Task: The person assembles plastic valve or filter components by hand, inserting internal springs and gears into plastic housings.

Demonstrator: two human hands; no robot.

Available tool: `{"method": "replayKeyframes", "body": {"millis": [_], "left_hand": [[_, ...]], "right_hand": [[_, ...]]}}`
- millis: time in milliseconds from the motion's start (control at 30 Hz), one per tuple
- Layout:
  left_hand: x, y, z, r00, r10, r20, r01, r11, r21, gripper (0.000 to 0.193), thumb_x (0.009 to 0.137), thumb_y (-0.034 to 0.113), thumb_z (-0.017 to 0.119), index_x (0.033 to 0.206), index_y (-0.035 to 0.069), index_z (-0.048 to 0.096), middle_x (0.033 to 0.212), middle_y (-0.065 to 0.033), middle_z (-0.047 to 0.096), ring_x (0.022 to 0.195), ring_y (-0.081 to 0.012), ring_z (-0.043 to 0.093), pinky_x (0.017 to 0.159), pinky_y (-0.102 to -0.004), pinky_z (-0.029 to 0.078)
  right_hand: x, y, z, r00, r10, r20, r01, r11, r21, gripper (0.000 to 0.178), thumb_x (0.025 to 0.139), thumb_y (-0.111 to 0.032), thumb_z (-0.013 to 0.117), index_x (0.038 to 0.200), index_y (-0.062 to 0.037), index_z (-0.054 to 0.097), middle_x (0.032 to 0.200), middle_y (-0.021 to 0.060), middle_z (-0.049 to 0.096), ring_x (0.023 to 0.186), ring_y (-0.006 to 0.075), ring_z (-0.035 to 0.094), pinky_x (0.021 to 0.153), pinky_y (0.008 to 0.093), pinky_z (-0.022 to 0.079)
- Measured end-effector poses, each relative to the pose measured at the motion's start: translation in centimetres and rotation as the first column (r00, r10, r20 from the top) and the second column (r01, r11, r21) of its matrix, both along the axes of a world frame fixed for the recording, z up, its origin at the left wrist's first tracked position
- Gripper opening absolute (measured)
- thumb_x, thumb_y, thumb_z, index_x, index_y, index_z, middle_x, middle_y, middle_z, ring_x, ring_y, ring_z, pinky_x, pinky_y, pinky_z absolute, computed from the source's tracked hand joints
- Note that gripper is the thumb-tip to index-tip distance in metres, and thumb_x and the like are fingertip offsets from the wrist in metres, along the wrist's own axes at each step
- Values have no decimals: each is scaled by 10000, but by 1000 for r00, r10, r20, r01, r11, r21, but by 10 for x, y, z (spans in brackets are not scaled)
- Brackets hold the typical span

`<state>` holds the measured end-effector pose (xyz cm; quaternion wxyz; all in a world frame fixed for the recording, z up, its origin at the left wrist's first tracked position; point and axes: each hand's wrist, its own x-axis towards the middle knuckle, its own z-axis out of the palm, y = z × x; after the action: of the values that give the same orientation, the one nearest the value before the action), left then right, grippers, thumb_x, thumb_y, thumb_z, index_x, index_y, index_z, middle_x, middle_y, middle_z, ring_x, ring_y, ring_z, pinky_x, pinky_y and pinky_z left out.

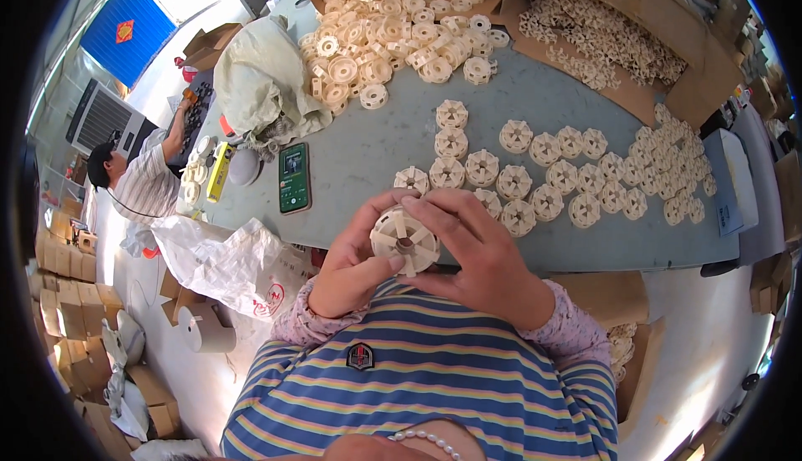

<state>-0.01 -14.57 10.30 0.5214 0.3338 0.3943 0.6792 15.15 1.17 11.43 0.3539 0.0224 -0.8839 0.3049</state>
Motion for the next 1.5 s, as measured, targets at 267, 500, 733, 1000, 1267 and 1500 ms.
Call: {"method": "replayKeyframes", "body": {"millis": [267, 500, 733, 1000, 1267, 1500], "left_hand": [[-4, -12, -8, 929, 154, -337, -167, 986, -10, 639, 856, -9, 708, 1464, 29, 515, 1300, -55, 626, 1164, -120, 605, 1035, -301, 504], [-8, -28, -25, 893, 250, -373, -257, 966, 31, 540, 848, -20, 641, 1383, 34, 589, 1260, -46, 647, 1139, -121, 616, 1008, -304, 519], [-13, -42, -20, 997, 23, 73, -24, 1000, 17, 691, 909, -41, 586, 1587, 21, 467, 1442, -81, 610, 1313, -164, 603, 1109, -334, 494], [-22, -38, -13, 916, -256, 308, 211, 962, 172, 668, 1075, 97, 464, 1705, 5, 263, 1629, -150, 459, 1479, -261, 508, 1216, -422, 444], [-19, 5, -29, 900, -292, 324, 305, 952, 10, 604, 1190, 187, 415, 1734, 20, 212, 1723, -150, 365, 1545, -271, 453, 1254, -456, 427], [-27, 52, -76, 913, -401, -77, 389, 911, -140, 659, 1109, 86, 625, 1701, 53, 337, 1640, -131, 480, 1425, -237, 554, 1177, -412, 492]], "right_hand": [[-1, -20, -5, 999, -9, 47, 0, 982, 188, 831, 715, -172, 940, 1472, -43, 620, 1296, 134, 620, 1127, 329, 676, 931, 430, 593], [-9, -41, -5, 999, -20, 36, 10, 965, 264, 808, 726, -186, 927, 1460, -34, 627, 1285, 130, 619, 1104, 323, 674, 910, 425, 590], [-8, -42, 1, 996, 56, 67, -65, 990, 129, 799, 737, -173, 920, 1475, -64, 633, 1285, 125, 626, 1108, 324, 676, 927, 428, 587], [3, -25, -6, 989, -46, 144, 37, 997, 66, 790, 740, -193, 930, 1467, -85, 643, 1288, 127, 633, 1124, 324, 674, 941, 427, 586], [26, -4, -23, 986, -112, 124, 116, 993, -29, 800, 775, -203, 917, 1500, -82, 600, 1310, 147, 627, 1152, 359, 664, 977, 438, 579], [73, 16, -58, 872, -256, 417, 330, 937, -114, 810, 789, -203, 903, 1503, -67, 545, 1367, 170, 594, 1194, 387, 659, 997, 452, 570]]}}
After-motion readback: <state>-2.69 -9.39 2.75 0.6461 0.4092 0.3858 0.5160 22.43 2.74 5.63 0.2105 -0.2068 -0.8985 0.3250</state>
